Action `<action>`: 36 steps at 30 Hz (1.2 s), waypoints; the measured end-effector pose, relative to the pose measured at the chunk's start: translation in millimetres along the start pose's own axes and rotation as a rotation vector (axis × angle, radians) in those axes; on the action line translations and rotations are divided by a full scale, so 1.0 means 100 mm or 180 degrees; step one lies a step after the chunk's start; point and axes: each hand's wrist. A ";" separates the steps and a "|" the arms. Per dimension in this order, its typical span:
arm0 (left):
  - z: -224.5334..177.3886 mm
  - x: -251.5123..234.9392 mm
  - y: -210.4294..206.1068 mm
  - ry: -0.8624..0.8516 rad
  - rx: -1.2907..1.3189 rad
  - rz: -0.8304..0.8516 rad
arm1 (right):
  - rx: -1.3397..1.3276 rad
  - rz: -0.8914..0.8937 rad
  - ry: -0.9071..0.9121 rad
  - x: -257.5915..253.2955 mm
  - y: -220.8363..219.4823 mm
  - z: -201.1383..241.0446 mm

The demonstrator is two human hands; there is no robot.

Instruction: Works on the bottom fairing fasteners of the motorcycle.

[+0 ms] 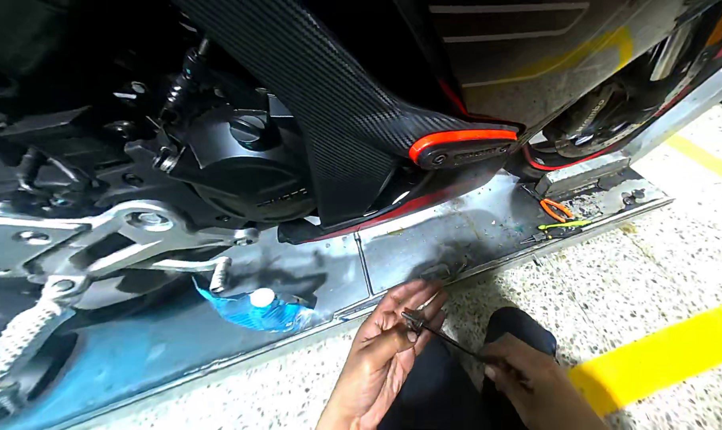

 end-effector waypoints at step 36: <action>0.33 0.11 -0.16 0.0555 0.0420 -0.0858 | -0.0503 -0.0512 0.0104 -0.39 -0.19 0.25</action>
Point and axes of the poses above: each hand's wrist, its own x-axis away from the middle knuckle, its own y-axis out of the back of the hand, z = x × y, and after that the axes turned 13 degrees about z, right-handed
